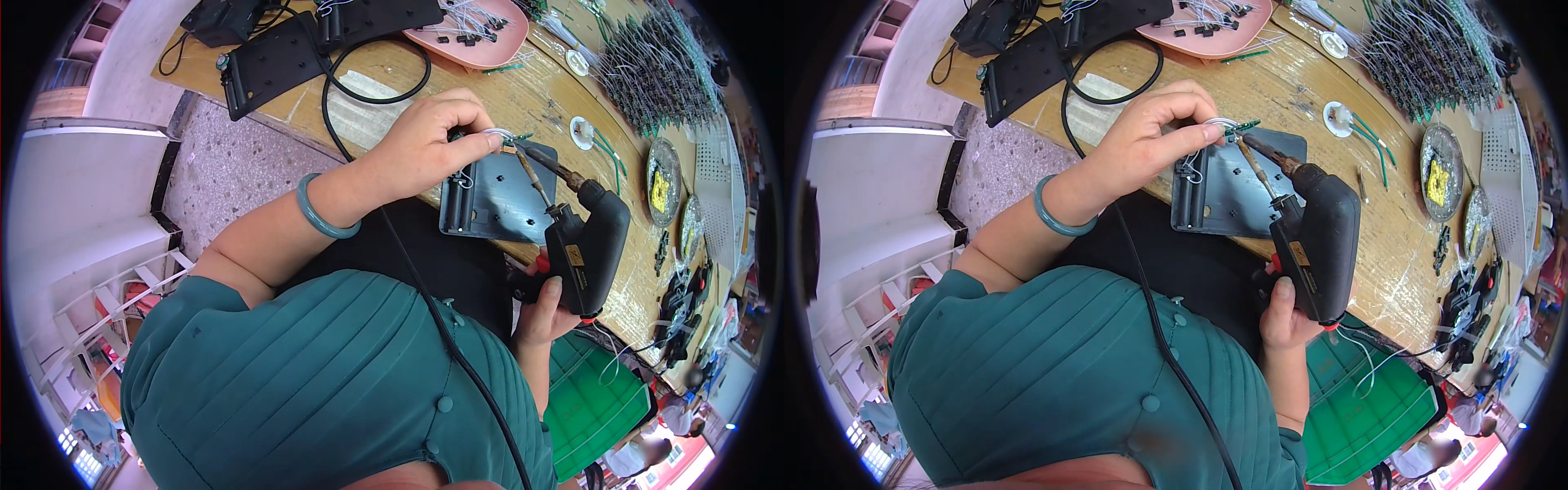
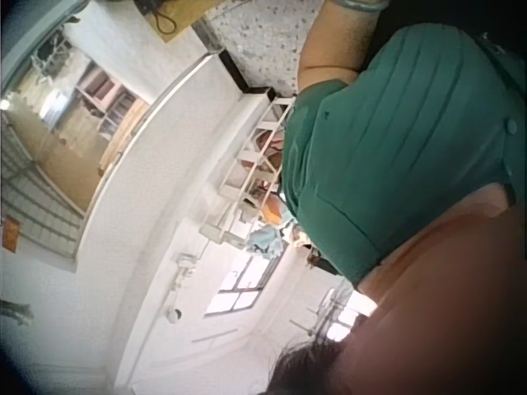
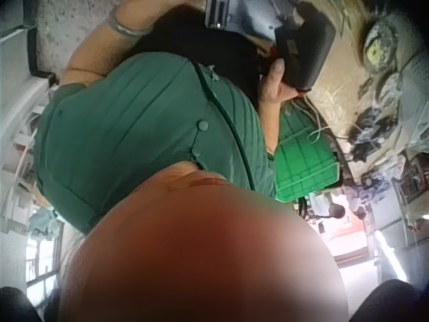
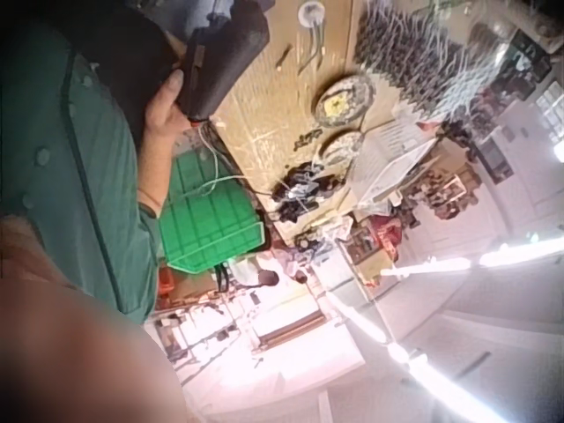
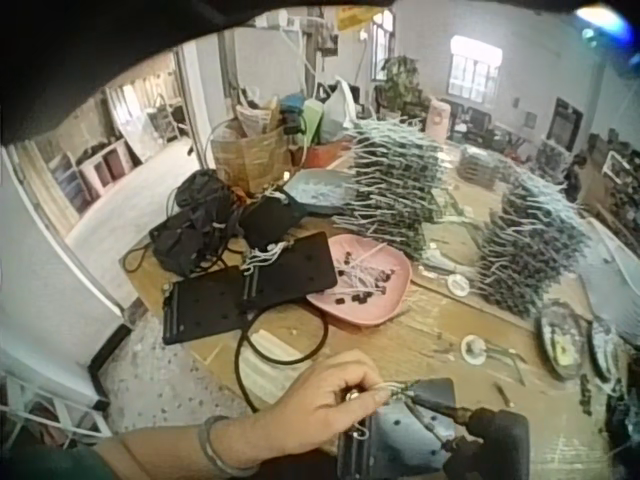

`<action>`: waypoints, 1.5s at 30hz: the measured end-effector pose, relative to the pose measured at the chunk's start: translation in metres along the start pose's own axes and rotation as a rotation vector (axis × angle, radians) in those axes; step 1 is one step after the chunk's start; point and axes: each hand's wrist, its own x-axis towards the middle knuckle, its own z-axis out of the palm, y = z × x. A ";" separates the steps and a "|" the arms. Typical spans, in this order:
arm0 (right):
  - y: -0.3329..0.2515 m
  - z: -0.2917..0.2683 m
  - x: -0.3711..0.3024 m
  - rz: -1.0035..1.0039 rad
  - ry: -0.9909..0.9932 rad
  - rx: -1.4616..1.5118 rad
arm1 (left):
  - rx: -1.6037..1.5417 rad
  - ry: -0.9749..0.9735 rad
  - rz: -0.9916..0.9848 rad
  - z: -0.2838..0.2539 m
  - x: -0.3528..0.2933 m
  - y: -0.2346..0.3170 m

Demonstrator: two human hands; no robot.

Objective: The person attaches wires and a circuit board to a black plastic housing using a soldering gun.

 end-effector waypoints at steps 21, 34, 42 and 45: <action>-0.003 0.003 0.030 0.213 -0.082 0.720 | 0.001 0.091 -0.031 0.007 -0.021 0.017; -0.004 0.007 -0.002 0.153 0.016 0.210 | 0.229 0.145 0.069 0.004 -0.021 0.014; -0.006 0.013 0.001 0.138 0.017 0.191 | 0.070 0.160 -0.025 0.004 -0.022 0.012; -0.007 0.014 0.002 0.130 0.013 0.187 | 0.052 0.155 -0.031 0.005 -0.022 0.011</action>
